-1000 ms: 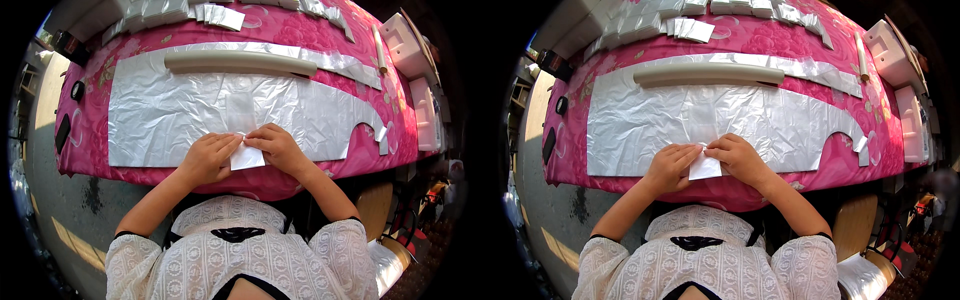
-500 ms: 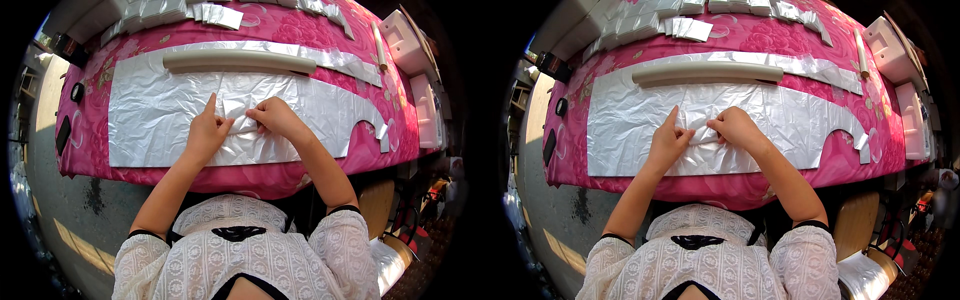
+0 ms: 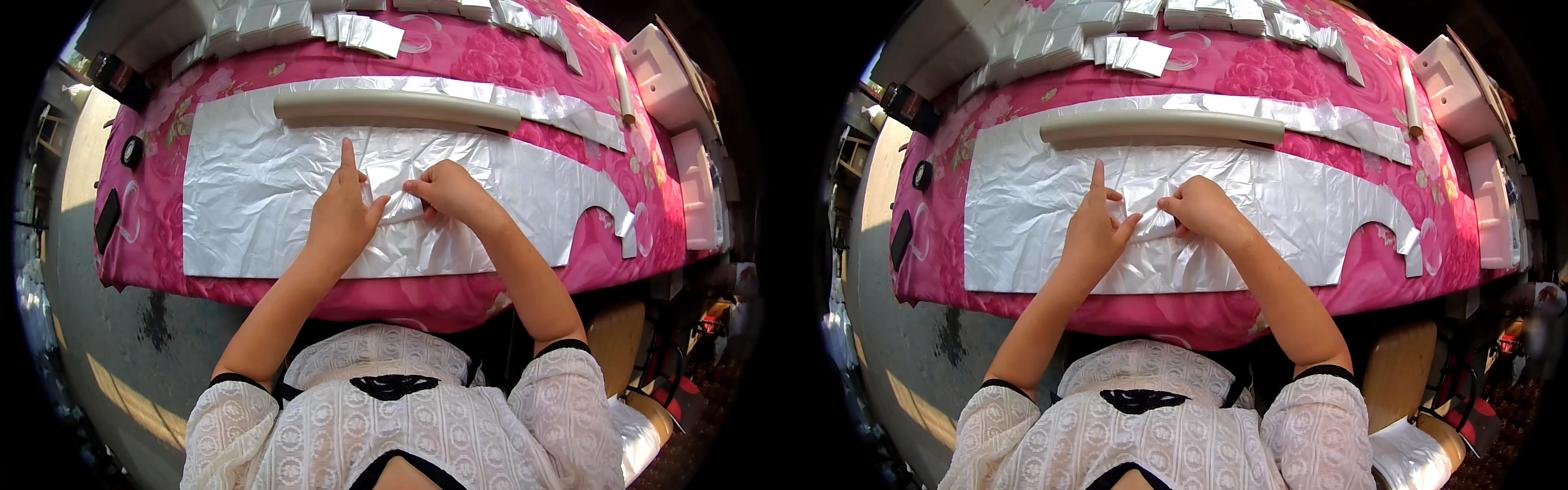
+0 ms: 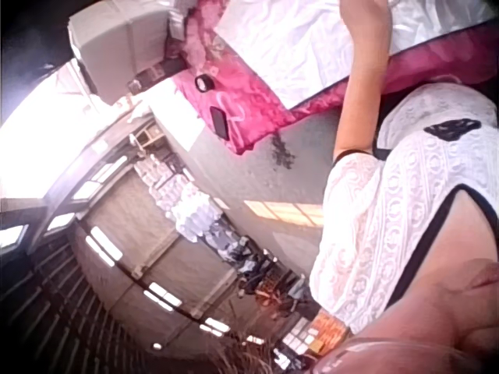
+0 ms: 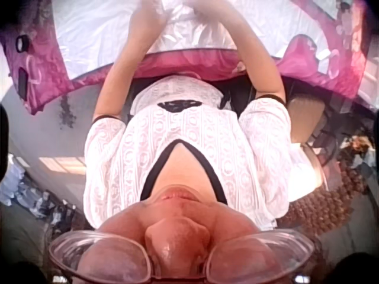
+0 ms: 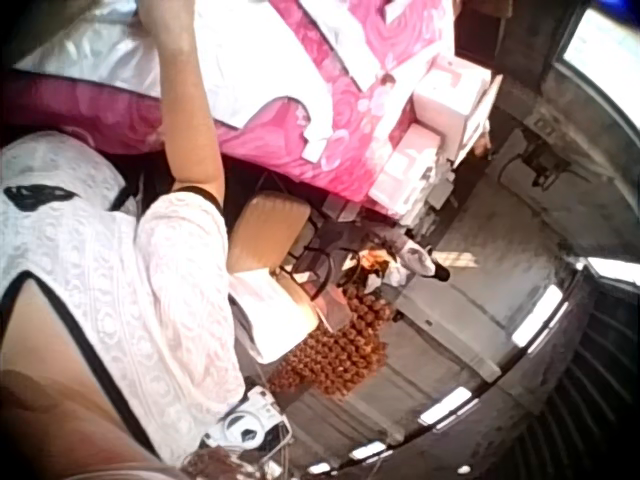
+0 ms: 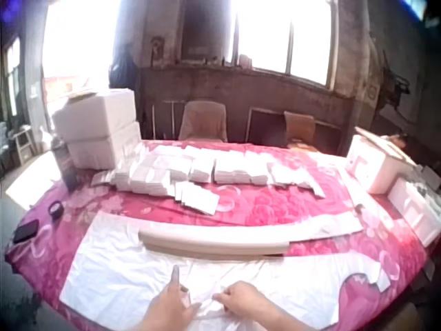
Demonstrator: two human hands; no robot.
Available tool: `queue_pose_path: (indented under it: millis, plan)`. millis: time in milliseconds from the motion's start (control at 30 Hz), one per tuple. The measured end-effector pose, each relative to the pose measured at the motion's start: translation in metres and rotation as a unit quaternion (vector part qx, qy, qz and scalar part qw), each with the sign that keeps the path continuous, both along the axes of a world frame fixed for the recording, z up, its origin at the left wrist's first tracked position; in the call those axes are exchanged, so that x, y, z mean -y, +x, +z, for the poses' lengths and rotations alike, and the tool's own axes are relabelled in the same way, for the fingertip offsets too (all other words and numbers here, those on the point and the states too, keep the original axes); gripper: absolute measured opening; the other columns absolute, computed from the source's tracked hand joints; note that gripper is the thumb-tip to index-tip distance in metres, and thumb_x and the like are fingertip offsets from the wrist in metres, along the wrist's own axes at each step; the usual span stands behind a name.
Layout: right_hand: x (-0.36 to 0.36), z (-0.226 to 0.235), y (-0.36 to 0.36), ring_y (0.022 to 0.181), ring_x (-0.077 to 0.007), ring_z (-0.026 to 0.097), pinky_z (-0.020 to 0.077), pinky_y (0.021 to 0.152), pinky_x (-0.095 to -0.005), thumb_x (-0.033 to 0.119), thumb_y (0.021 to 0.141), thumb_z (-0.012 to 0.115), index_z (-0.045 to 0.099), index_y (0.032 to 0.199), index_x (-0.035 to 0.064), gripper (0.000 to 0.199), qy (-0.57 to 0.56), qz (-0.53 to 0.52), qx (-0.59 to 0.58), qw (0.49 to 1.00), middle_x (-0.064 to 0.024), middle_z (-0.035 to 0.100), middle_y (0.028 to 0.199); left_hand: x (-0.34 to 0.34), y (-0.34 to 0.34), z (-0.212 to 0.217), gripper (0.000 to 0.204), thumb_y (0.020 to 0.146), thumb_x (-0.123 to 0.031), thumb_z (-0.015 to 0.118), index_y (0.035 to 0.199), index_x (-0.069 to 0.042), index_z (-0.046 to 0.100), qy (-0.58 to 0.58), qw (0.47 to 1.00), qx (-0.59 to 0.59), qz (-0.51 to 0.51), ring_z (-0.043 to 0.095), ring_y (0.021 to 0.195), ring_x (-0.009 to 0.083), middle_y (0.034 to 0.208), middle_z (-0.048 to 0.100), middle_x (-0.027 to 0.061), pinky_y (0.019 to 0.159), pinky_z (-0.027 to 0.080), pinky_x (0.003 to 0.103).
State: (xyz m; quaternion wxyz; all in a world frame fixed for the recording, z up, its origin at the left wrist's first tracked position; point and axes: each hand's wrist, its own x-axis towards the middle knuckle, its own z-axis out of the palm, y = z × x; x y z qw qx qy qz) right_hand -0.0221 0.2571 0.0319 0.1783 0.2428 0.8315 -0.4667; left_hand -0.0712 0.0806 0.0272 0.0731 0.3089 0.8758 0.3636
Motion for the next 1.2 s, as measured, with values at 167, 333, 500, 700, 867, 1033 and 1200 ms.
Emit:
queue_pose_path:
  millis: [167, 333, 500, 700, 867, 1033, 1200]
  plan:
    - [0.000, -0.003, 0.001, 0.050, -0.0184, 0.063, 0.0484, 0.054, -0.0308, 0.028, 0.082, 0.058, 0.064, 0.070, -0.0043, 0.035, -0.011, -0.009, -0.016, 1.000, -0.0114, 0.060, 0.055, -0.011, 0.007, -0.012, 0.075, 0.078, -0.024, 0.065, 0.134, 0.006, 0.027, -0.023, 0.964, -0.236, -0.117, 0.043, 0.116, 0.0336, 0.129, 0.041, 0.0239, 0.093, 0.038, 0.039]
    - [0.003, -0.003, 0.003, 0.050, -0.0193, 0.063, 0.0488, 0.055, -0.0309, 0.026, 0.080, 0.057, 0.063, 0.064, -0.0028, 0.033, 0.003, -0.007, -0.036, 0.999, -0.0114, 0.059, 0.052, -0.022, 0.014, -0.034, 0.094, 0.077, -0.055, 0.055, 0.136, 0.009, 0.019, -0.135, 0.962, -0.191, -0.139, 0.021, 0.133, 0.0346, 0.141, 0.024, 0.0247, 0.108, 0.015, 0.046]
    - [0.010, 0.008, 0.012, 0.055, -0.0245, 0.062, 0.0496, 0.057, -0.0329, 0.024, 0.072, 0.062, 0.063, 0.063, 0.0011, 0.024, 0.119, 0.030, -0.059, 0.991, -0.0128, 0.060, 0.056, -0.022, 0.014, -0.035, 0.104, 0.074, -0.064, 0.051, 0.138, 0.009, 0.012, -0.148, 0.963, -0.165, -0.156, 0.012, 0.136, 0.0335, 0.144, 0.016, 0.0248, 0.110, 0.008, 0.045]
    - [0.016, 0.012, 0.036, 0.066, -0.0275, 0.061, 0.0489, 0.063, -0.0354, 0.022, 0.064, 0.071, 0.064, 0.075, 0.0023, 0.024, 0.285, 0.061, -0.083, 0.953, -0.0120, 0.064, 0.071, -0.015, 0.016, -0.037, 0.102, 0.075, -0.058, 0.055, 0.139, 0.005, 0.009, -0.109, 0.966, -0.196, -0.131, 0.010, 0.136, 0.0342, 0.145, 0.013, 0.0245, 0.110, 0.006, 0.046]
    - [0.025, 0.007, 0.018, 0.096, -0.0293, 0.055, 0.0442, 0.083, -0.0375, 0.021, 0.074, 0.067, 0.058, 0.103, 0.0017, 0.036, 0.331, 0.126, -0.287, 0.890, -0.0149, 0.059, 0.103, 0.032, 0.035, -0.014, 0.067, 0.077, -0.020, 0.065, 0.132, 0.001, 0.034, 0.124, 0.982, -0.033, -0.138, 0.037, 0.124, 0.0304, 0.131, 0.039, 0.0231, 0.102, 0.029, 0.041]
    - [0.055, -0.040, -0.006, 0.129, -0.0349, 0.028, 0.0195, 0.107, -0.0437, 0.037, 0.084, 0.054, 0.039, 0.130, 0.0006, 0.060, 0.359, 0.185, -0.361, 0.841, -0.0223, 0.035, 0.136, 0.110, 0.072, -0.012, 0.026, 0.091, -0.010, 0.049, 0.112, 0.004, 0.056, 0.123, 0.786, 0.590, -0.140, 0.061, 0.096, 0.0180, 0.104, 0.063, 0.0146, 0.083, 0.049, 0.029]
    - [0.136, -0.035, 0.041, 0.135, -0.0363, 0.013, 0.0100, 0.109, -0.0458, 0.045, 0.090, 0.039, 0.027, 0.137, 0.0015, 0.066, 0.224, 0.186, -0.313, 0.904, -0.0235, 0.018, 0.144, 0.149, 0.102, -0.039, 0.034, 0.092, -0.018, 0.049, 0.115, 0.006, 0.051, 0.195, 0.694, 0.680, 0.132, 0.061, 0.095, 0.0203, 0.108, 0.060, 0.0156, 0.082, 0.050, 0.030]
